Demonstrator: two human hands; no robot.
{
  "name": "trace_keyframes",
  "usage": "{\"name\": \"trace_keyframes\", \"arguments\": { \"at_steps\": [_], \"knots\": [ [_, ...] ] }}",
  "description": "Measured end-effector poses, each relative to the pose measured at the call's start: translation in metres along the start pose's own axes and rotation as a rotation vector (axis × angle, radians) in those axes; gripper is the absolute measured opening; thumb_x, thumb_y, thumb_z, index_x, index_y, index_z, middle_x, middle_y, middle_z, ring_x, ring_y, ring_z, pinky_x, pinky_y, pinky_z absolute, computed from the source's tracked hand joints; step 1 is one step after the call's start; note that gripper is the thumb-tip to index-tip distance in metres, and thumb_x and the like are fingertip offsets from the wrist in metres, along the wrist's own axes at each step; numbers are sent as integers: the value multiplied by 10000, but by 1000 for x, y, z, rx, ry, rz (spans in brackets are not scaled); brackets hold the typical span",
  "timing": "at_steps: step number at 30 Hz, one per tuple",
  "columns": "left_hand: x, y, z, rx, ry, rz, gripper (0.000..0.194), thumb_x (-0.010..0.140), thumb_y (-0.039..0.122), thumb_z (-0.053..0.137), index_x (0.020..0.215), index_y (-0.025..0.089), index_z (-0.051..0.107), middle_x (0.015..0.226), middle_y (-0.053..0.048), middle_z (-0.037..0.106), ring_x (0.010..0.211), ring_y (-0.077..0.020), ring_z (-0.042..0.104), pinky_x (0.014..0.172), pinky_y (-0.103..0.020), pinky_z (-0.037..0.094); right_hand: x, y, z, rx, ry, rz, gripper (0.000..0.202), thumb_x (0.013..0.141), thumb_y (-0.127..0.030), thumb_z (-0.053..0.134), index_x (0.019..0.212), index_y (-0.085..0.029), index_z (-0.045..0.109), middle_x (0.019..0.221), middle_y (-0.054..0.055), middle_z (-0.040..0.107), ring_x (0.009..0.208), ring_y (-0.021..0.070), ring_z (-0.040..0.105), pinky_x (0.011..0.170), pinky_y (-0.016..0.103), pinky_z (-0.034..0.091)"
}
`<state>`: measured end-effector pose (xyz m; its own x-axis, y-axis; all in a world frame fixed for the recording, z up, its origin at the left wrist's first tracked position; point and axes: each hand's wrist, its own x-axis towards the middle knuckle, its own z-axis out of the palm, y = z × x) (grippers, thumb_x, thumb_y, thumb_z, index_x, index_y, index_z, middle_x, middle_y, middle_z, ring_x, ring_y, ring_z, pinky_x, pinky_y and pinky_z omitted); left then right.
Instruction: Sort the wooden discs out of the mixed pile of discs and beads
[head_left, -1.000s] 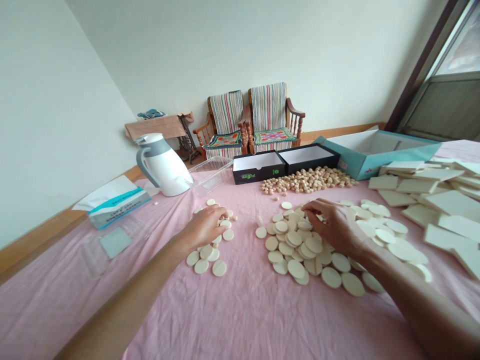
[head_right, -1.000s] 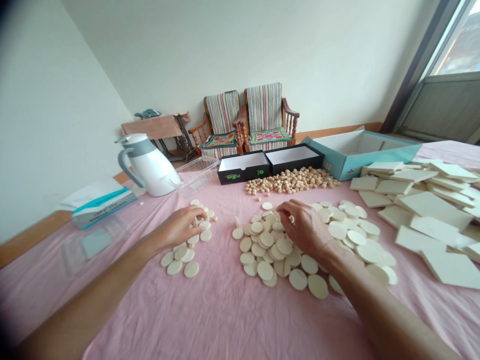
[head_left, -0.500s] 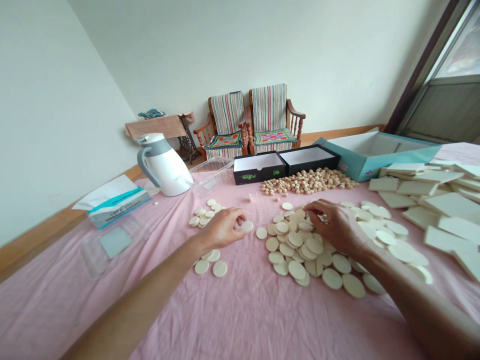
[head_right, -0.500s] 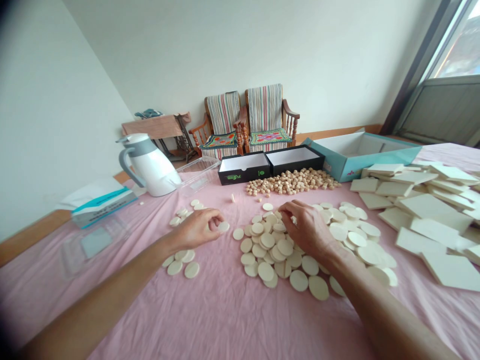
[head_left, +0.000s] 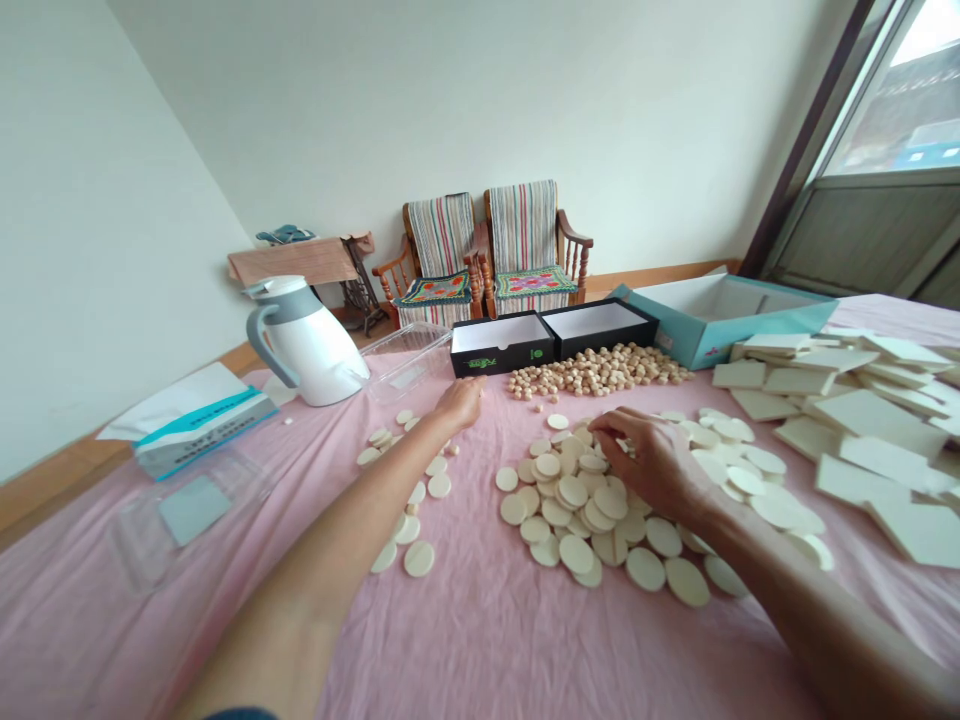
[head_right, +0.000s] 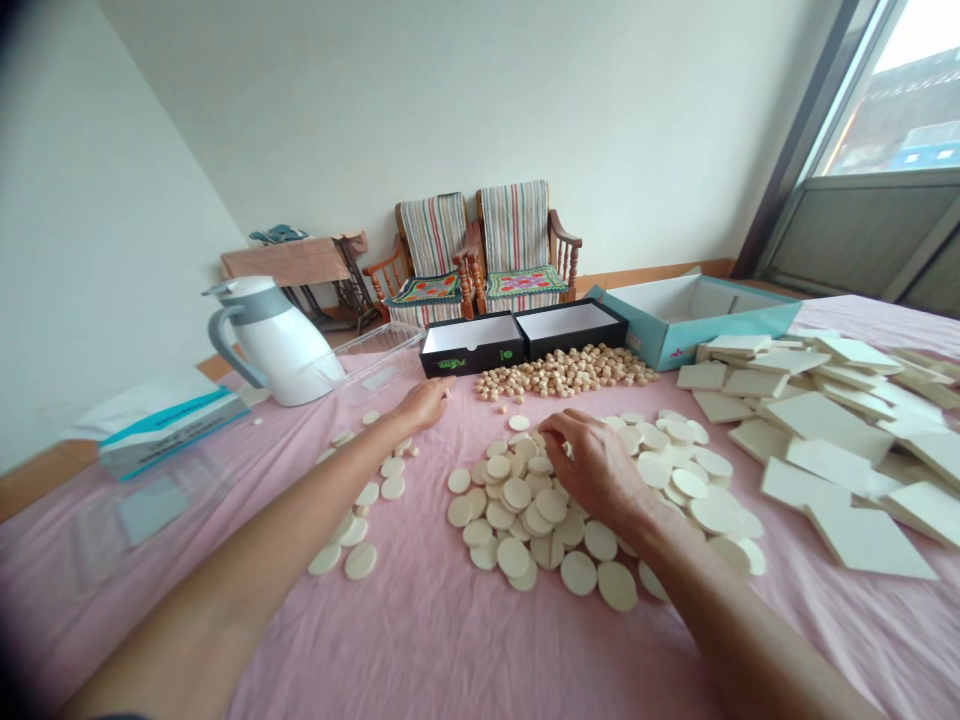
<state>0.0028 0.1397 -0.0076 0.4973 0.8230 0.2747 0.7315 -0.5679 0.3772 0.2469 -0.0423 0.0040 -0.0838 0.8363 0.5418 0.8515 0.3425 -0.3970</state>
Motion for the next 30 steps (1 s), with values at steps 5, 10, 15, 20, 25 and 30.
{"name": "trace_keyframes", "arguments": {
  "at_steps": [5,10,15,20,25,30],
  "knots": [
    [-5,12,-1,-16,18,15,176,736,91,524,581,142,591,671,-71,638,724,-213,595,710,-309,436,0,0,-1,10,3,5,197,854,-223,459,835,-193,653,782,34,666,655,145,597,624,250,430],
    [-27,56,-9,-88,-16,91,226,800,176,513,631,133,657,649,-21,650,671,-159,591,635,-243,418,1,1,-6,2,20,30,188,840,-216,469,831,-192,655,792,35,674,665,151,602,624,255,431],
    [-51,106,-12,-392,-100,302,259,825,260,592,1043,154,684,1018,-73,704,779,-144,637,687,-238,487,1,1,-7,-15,24,41,198,843,-228,464,831,-191,659,790,36,677,662,155,600,614,260,429],
    [-75,104,-31,-365,-69,232,287,846,247,571,1108,168,657,1098,-90,679,804,-142,637,689,-253,516,0,0,-5,-3,9,16,195,847,-239,465,835,-198,656,798,35,678,658,150,606,617,255,432],
    [-112,67,-73,-217,-40,80,203,845,213,550,980,156,689,974,-61,701,746,-126,617,685,-239,489,-1,0,-4,-14,4,15,209,851,-245,458,824,-194,658,811,36,683,676,149,616,629,251,434],
    [-157,41,-104,-123,-267,14,150,826,255,588,901,181,695,899,-31,677,752,-128,592,680,-229,450,-2,3,1,-49,13,4,189,827,-227,481,834,-192,667,794,25,686,644,138,615,611,242,429]
  ]
}}
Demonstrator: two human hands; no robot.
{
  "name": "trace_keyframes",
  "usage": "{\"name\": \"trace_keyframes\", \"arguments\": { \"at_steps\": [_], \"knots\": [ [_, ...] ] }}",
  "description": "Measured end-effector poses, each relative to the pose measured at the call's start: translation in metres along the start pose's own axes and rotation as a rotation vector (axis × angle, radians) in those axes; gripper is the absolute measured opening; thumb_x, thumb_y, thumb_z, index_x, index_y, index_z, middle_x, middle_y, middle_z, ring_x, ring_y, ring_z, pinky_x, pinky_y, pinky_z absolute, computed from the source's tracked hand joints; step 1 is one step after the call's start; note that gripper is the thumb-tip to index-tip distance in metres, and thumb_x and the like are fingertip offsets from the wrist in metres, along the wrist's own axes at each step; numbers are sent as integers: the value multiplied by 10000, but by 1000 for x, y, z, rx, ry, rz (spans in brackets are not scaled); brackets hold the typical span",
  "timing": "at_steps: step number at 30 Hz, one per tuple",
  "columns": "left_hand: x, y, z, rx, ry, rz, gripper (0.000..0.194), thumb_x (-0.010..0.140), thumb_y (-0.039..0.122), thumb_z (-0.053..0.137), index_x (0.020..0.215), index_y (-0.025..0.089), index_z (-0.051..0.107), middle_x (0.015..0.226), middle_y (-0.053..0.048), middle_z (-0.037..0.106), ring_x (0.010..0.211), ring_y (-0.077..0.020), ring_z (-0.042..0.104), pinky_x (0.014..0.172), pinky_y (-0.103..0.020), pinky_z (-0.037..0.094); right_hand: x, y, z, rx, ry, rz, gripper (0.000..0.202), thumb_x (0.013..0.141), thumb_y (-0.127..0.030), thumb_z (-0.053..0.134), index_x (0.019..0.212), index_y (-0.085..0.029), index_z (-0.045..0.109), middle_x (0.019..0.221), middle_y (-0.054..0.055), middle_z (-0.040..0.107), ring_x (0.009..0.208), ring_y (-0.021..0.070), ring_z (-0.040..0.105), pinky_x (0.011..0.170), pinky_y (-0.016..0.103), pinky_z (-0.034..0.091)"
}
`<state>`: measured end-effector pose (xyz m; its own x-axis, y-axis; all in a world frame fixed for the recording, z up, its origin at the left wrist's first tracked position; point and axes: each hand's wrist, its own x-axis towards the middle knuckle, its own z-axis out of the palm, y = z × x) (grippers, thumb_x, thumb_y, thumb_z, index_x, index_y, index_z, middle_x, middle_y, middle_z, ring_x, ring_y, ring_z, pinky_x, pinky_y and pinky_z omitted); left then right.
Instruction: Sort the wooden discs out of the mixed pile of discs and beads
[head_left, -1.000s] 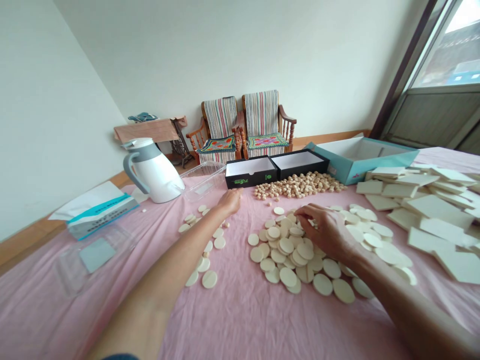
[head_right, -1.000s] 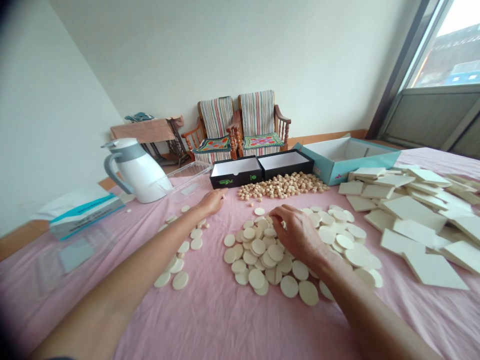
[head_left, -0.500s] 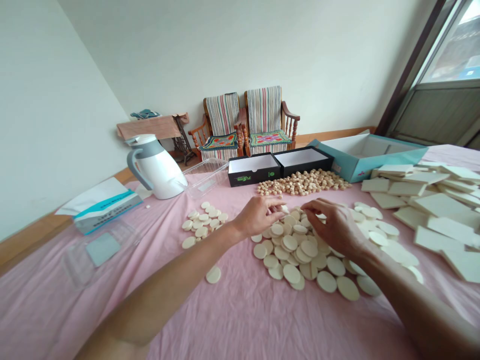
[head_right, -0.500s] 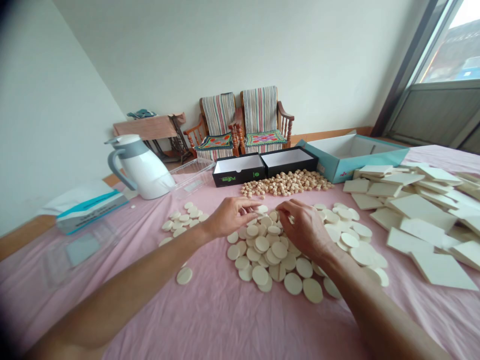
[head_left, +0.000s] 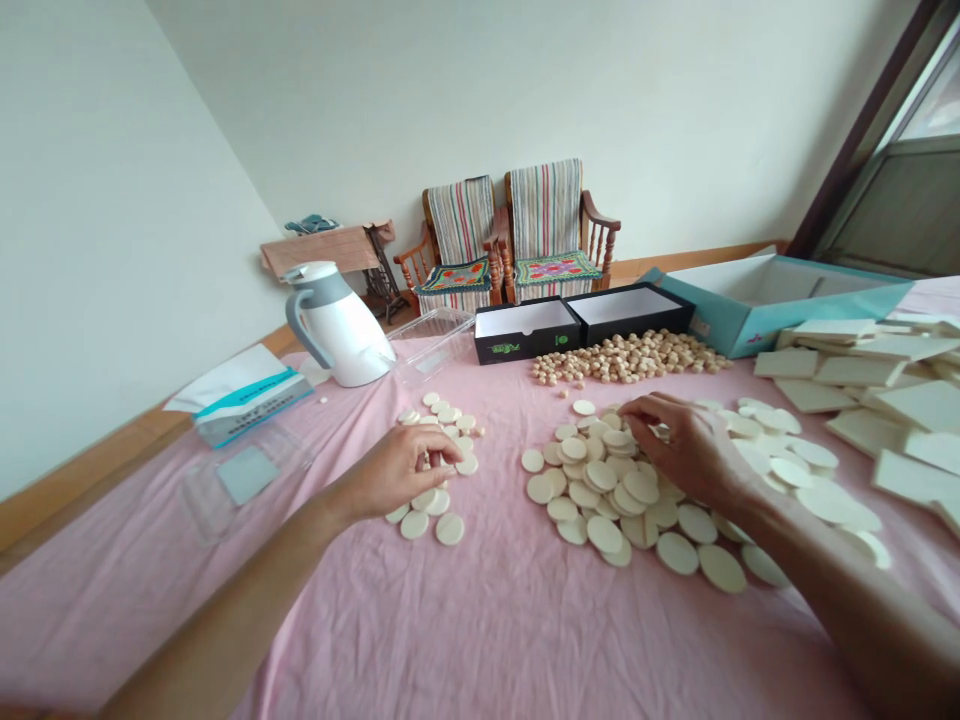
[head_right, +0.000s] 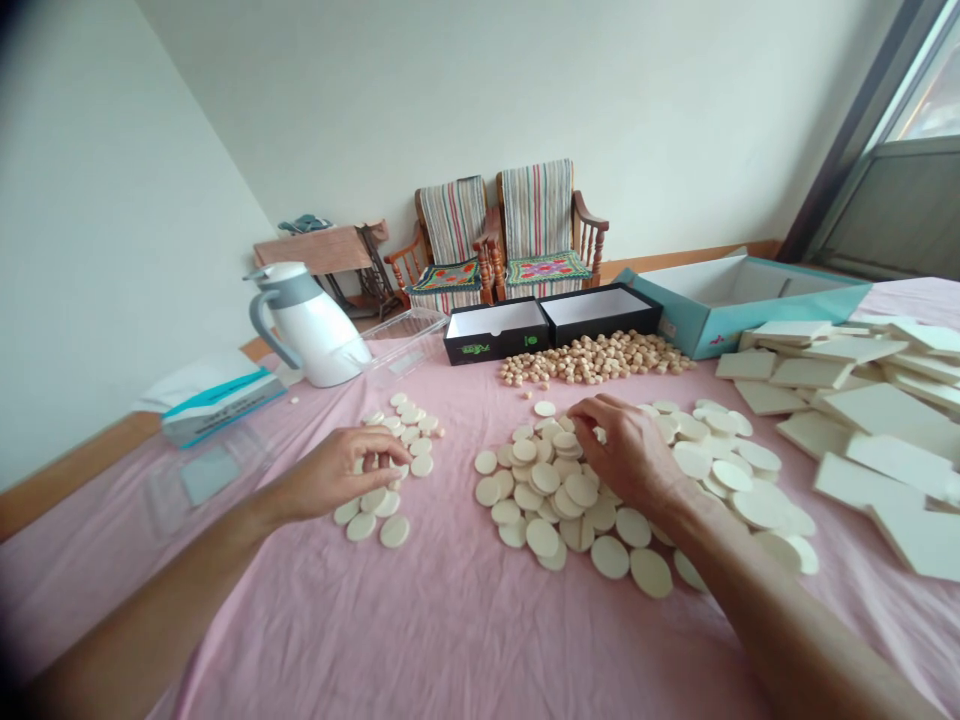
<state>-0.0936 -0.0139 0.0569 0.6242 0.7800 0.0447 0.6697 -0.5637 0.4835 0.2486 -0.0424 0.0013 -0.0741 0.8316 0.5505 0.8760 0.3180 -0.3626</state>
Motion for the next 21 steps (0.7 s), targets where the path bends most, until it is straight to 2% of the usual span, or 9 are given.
{"name": "trace_keyframes", "arguments": {
  "at_steps": [4,7,10,12,15,21],
  "knots": [
    [-26,4,8,80,-189,51,194,768,230,665,960,204,675,930,-18,643,846,-152,581,767,-252,426,-1,1,4,-18,6,-23,182,823,-231,496,838,-194,673,799,21,691,650,140,621,619,244,434],
    [-33,11,17,162,-226,76,177,768,183,647,944,199,656,910,-20,628,865,-168,573,766,-264,411,-1,0,3,-5,11,-6,167,817,-229,507,835,-197,670,795,15,690,651,138,623,613,242,434],
    [-30,14,21,206,-221,93,123,777,142,601,884,189,641,867,-17,620,838,-167,570,743,-264,407,0,0,0,11,20,25,158,817,-231,509,831,-197,663,776,12,683,657,140,621,624,245,436],
    [-22,18,23,204,-205,109,120,771,145,602,878,185,638,864,-17,620,834,-166,569,739,-264,410,0,1,-2,21,37,51,163,822,-231,500,829,-196,659,777,13,681,666,142,619,631,248,436],
    [4,29,31,146,-135,162,161,772,188,623,932,185,639,891,-19,623,820,-157,570,743,-264,424,1,4,-4,37,60,82,174,824,-232,492,841,-199,662,793,16,684,681,145,618,621,246,434],
    [66,74,61,-17,39,329,233,786,192,635,1018,170,644,970,-48,627,803,-147,594,756,-265,473,2,6,-6,38,79,70,165,817,-212,492,817,-196,656,779,18,680,681,147,609,634,245,427]
  ]
}}
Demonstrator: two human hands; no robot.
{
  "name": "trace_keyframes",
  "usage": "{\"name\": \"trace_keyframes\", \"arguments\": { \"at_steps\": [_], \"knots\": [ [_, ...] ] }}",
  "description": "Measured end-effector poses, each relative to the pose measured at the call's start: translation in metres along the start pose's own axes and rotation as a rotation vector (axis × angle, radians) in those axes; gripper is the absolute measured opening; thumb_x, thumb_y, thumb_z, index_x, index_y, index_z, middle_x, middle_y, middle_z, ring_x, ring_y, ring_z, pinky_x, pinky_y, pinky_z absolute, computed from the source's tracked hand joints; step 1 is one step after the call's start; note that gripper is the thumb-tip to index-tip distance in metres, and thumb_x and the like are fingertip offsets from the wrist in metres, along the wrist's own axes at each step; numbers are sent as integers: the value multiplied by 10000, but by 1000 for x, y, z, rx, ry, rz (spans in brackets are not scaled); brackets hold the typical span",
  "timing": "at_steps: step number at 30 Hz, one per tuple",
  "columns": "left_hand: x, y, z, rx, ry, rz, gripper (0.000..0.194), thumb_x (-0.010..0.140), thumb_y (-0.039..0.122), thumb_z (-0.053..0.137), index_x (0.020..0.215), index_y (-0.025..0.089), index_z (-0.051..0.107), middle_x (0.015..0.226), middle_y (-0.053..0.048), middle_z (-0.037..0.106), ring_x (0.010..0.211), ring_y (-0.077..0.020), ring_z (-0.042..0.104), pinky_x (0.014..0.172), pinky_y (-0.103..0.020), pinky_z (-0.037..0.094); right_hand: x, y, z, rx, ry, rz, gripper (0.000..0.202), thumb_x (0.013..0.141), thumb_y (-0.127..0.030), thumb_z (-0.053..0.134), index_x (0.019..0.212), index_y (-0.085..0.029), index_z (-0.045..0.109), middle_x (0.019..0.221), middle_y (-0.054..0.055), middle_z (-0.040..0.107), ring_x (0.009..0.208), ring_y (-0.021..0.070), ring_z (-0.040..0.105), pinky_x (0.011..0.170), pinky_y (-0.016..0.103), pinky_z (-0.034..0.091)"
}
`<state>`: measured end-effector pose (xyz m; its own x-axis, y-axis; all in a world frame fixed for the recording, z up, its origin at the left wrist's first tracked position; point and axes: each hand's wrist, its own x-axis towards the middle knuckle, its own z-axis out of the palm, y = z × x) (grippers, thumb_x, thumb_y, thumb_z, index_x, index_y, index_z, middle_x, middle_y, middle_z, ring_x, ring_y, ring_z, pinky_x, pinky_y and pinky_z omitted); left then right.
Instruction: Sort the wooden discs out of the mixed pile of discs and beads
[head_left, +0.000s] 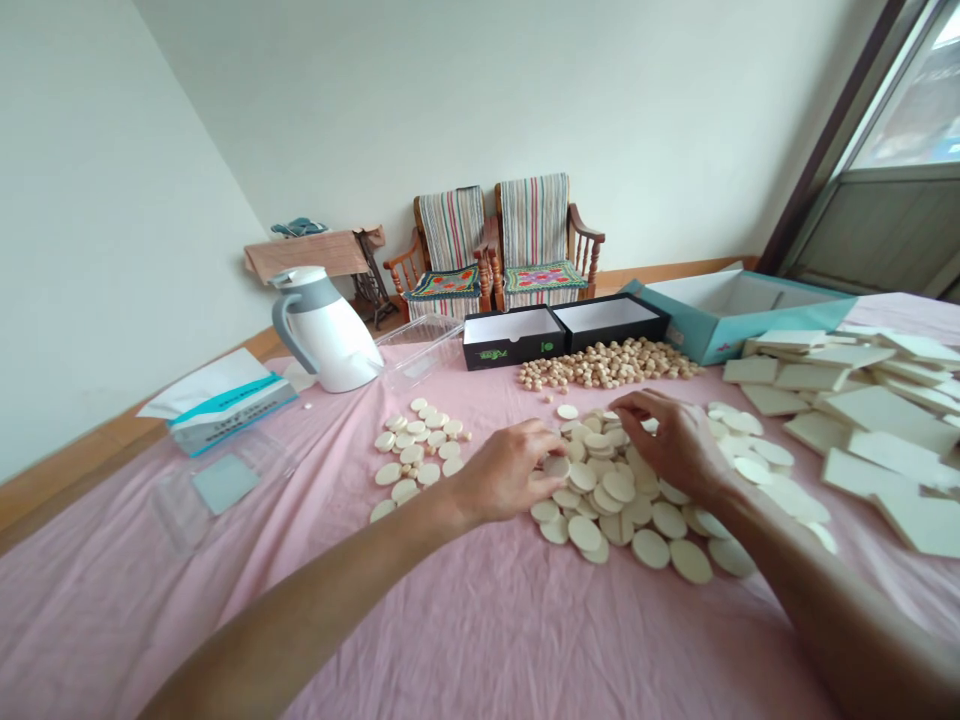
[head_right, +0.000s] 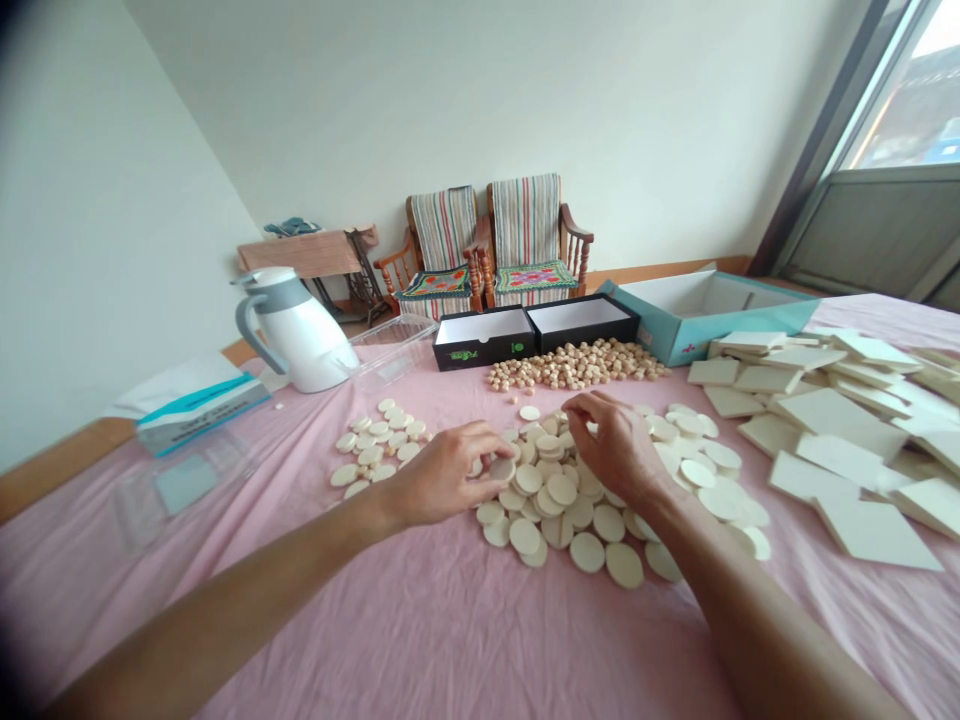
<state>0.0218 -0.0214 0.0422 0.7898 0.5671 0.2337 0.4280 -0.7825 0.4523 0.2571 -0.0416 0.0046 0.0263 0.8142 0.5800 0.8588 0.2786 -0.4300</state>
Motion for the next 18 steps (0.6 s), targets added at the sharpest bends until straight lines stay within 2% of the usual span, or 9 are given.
{"name": "trace_keyframes", "arguments": {
  "at_steps": [3,5,7,9,13,16,18],
  "knots": [
    [15,6,3,-66,86,13,271,811,211,628,1080,184,625,1069,-62,614,785,-130,604,760,-267,492,1,-1,-1,9,4,2,166,819,-200,486,799,-192,651,774,19,678,672,145,605,632,243,424],
    [13,3,-4,-69,114,-20,237,830,195,598,1065,183,630,1043,-57,621,748,-115,602,736,-257,492,1,-2,-1,7,-4,1,168,821,-203,486,802,-191,653,780,21,681,659,141,602,621,242,422],
    [1,-4,-16,-28,110,-79,169,835,175,573,986,169,648,953,-43,633,720,-110,594,704,-241,477,1,-2,0,8,-9,-10,171,824,-209,484,805,-188,653,788,23,683,660,139,603,621,240,423],
    [-19,-15,-32,44,59,-140,108,833,171,561,887,161,654,865,-28,632,717,-117,584,684,-232,452,0,-2,0,8,-16,-20,172,824,-216,484,809,-187,653,792,23,683,667,138,605,623,238,426],
    [-73,-33,-59,148,-155,-268,96,804,155,544,755,164,626,748,-7,619,685,-125,563,662,-234,397,-2,-3,2,-11,-41,-33,174,822,-233,490,819,-193,660,783,18,680,656,140,608,612,243,427],
    [-111,-37,-66,134,-278,-371,112,780,134,509,782,184,609,726,13,608,666,-124,552,620,-223,362,-3,-5,4,-20,-44,-57,178,820,-240,493,820,-195,665,772,17,682,646,139,617,615,243,433],
    [-129,-35,-65,159,-283,-440,111,765,140,498,799,190,592,741,11,595,663,-132,541,604,-227,349,-4,-5,6,-28,-43,-74,179,819,-243,496,823,-198,669,772,16,685,644,139,623,615,241,437]
  ]
}}
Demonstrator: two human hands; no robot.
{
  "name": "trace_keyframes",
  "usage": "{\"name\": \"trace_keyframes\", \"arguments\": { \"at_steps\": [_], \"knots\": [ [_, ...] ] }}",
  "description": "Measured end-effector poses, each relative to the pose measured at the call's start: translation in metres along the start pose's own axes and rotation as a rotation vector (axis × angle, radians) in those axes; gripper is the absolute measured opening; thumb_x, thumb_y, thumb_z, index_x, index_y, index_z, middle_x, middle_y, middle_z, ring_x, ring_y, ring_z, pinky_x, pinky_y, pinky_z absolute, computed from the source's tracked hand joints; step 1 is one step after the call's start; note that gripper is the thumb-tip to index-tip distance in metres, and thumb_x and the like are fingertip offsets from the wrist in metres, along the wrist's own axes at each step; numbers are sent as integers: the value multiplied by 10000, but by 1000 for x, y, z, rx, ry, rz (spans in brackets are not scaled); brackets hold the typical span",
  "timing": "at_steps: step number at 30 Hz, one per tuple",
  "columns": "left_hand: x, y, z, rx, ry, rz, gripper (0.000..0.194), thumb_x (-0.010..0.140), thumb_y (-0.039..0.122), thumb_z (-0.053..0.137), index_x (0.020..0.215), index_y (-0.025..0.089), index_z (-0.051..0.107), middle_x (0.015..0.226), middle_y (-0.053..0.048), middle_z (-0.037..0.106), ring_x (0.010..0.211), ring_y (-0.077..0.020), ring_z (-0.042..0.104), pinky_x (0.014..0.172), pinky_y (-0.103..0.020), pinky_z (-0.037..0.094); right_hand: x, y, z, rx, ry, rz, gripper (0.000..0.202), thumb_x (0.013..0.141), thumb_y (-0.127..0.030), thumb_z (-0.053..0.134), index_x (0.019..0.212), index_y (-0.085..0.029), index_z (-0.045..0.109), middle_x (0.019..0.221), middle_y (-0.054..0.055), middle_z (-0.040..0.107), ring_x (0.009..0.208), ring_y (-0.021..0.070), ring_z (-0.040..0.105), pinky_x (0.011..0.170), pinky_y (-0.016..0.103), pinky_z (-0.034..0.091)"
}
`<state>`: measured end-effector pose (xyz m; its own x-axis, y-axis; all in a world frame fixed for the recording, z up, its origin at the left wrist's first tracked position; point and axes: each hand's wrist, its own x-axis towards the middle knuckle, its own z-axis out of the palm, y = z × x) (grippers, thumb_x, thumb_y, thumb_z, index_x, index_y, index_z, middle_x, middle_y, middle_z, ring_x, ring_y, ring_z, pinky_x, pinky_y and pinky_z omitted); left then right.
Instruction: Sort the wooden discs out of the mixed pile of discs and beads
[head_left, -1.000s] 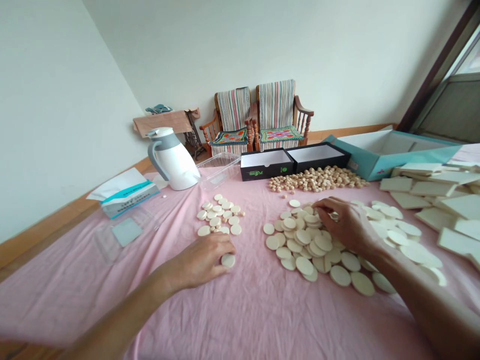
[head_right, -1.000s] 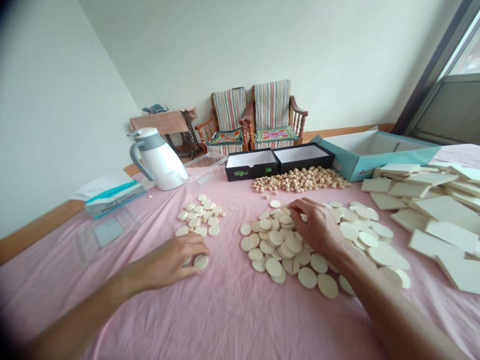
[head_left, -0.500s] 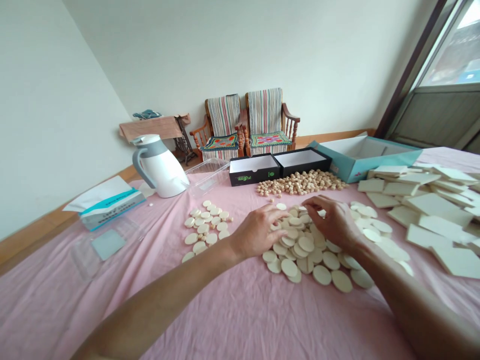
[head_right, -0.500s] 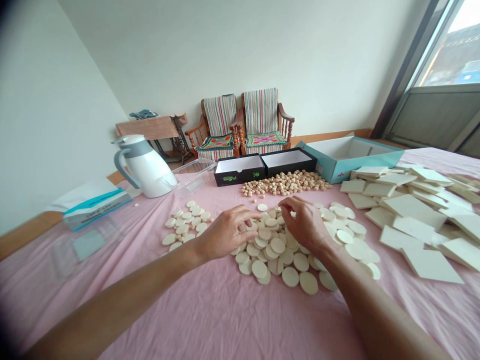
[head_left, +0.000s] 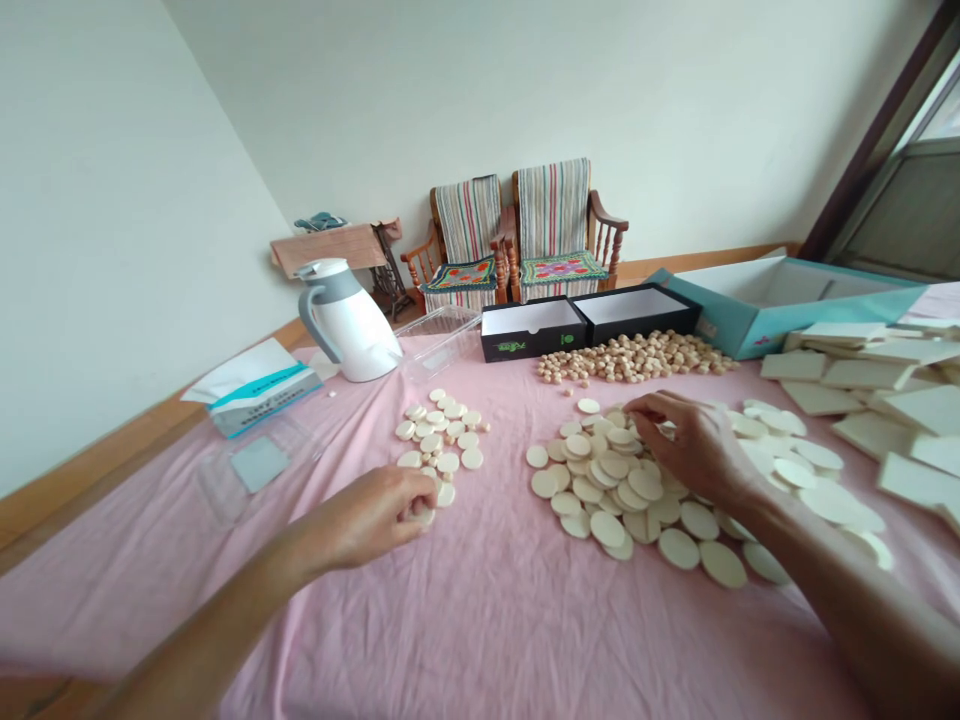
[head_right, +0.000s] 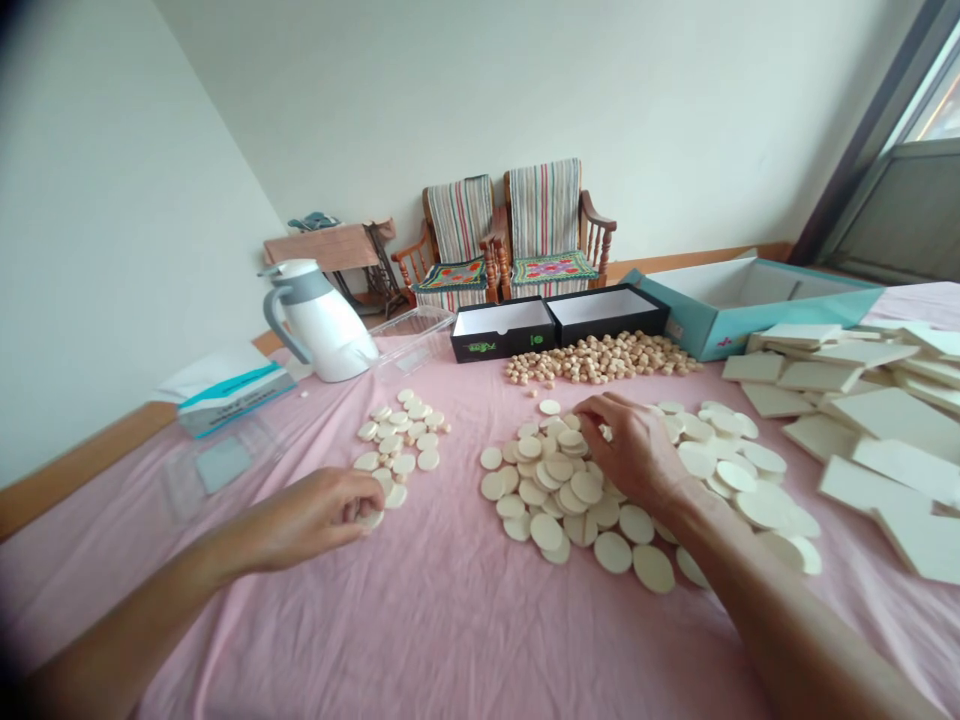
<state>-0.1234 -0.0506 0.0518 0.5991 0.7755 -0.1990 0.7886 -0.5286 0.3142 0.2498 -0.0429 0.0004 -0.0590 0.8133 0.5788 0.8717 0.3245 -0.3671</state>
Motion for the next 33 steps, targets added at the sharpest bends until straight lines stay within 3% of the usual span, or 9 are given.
{"name": "trace_keyframes", "arguments": {
  "at_steps": [3,8,15,19,23,28,30,33],
  "knots": [
    [-11,1,11,52,86,-84,80,772,155,476,782,191,547,811,-10,573,727,-154,544,643,-243,364,-1,1,3,-5,-2,-18,179,821,-252,500,838,-201,671,771,15,686,646,139,627,618,241,442],
    [-8,11,24,68,169,-169,39,790,178,488,798,186,526,899,-37,537,817,-178,546,696,-264,402,-1,0,2,-2,-13,-9,169,825,-247,501,839,-202,663,771,16,683,655,143,628,624,244,448],
    [-4,11,23,30,229,-119,65,746,135,497,783,185,516,808,-9,540,731,-155,540,640,-256,398,-1,-3,-1,10,-12,5,173,824,-243,494,830,-206,663,783,24,690,658,151,631,617,251,451],
    [21,26,16,-71,277,-48,98,742,155,533,832,188,558,767,11,580,686,-132,547,625,-243,407,-1,-3,-1,8,-5,9,167,825,-245,502,831,-204,663,775,18,688,650,145,627,613,247,444],
    [69,62,21,-199,272,145,81,757,197,587,832,178,607,784,-2,619,685,-121,566,629,-232,438,0,-3,-2,14,-9,9,175,828,-240,493,834,-200,664,780,22,686,657,148,625,623,250,445],
    [109,99,27,-359,410,305,235,779,246,642,998,165,618,919,-42,633,721,-115,592,653,-232,485,1,-1,-4,26,-6,30,184,830,-240,487,830,-193,665,784,27,688,666,149,625,629,253,452],
    [109,99,24,-370,441,329,240,803,244,626,1032,170,615,963,-51,634,751,-116,602,674,-235,493,2,0,-4,19,-5,30,189,829,-240,485,830,-193,668,782,30,691,657,151,624,621,256,451],
    [100,76,14,-290,454,259,139,810,191,585,937,169,638,920,-41,641,749,-121,598,647,-228,479,1,0,-3,10,-3,15,192,822,-239,487,834,-197,674,792,32,695,658,154,627,619,258,450]
  ]
}}
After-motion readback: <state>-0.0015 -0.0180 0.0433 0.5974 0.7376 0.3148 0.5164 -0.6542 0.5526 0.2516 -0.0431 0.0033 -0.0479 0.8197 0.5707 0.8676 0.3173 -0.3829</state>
